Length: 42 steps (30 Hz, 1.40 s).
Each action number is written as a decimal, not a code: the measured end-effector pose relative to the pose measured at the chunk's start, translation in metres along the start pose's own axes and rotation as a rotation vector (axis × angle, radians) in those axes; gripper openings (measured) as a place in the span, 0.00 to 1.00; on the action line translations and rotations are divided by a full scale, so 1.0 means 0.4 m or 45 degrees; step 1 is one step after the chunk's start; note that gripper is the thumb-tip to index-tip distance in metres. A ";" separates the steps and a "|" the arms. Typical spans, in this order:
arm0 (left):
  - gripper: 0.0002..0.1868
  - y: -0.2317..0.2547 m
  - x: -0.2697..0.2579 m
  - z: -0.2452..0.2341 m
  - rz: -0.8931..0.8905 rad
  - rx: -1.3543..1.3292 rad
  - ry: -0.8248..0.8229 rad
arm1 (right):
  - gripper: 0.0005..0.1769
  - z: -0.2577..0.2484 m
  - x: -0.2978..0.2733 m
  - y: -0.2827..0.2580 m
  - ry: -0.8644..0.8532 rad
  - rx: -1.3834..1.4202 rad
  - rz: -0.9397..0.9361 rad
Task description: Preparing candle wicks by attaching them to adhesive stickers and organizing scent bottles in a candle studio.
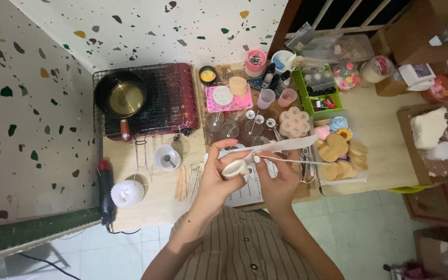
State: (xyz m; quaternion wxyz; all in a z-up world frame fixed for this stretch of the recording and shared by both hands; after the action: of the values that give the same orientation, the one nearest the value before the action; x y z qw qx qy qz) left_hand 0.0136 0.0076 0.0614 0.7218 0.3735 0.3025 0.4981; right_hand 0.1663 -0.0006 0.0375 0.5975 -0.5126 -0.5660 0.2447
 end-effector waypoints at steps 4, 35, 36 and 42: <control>0.38 -0.018 -0.004 0.003 0.009 -0.039 0.050 | 0.11 0.003 -0.006 -0.018 -0.002 -0.362 -0.158; 0.35 0.019 -0.029 -0.033 0.165 0.140 0.240 | 0.11 0.071 0.003 0.110 -0.506 1.374 0.914; 0.35 0.018 -0.027 -0.034 0.163 0.129 0.240 | 0.13 0.075 0.005 0.102 -0.560 1.437 1.029; 0.33 0.009 -0.014 -0.055 0.164 0.071 0.231 | 0.14 0.074 0.007 0.121 -0.782 1.975 1.190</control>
State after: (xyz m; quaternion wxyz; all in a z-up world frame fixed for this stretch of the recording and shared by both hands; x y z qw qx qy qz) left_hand -0.0076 0.0085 0.0530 0.6473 0.3653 0.3557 0.5666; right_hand 0.1533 0.0289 -0.0095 0.4382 -0.0613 -0.1162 0.8892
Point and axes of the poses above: each hand's wrist, its own x-axis towards the middle knuckle, its own z-axis out of the palm, y = z × x, the point moved 3 cm from there along x, towards the middle knuckle, and after that the axes turned 4 degrees about -y, right-handed, at the moved point
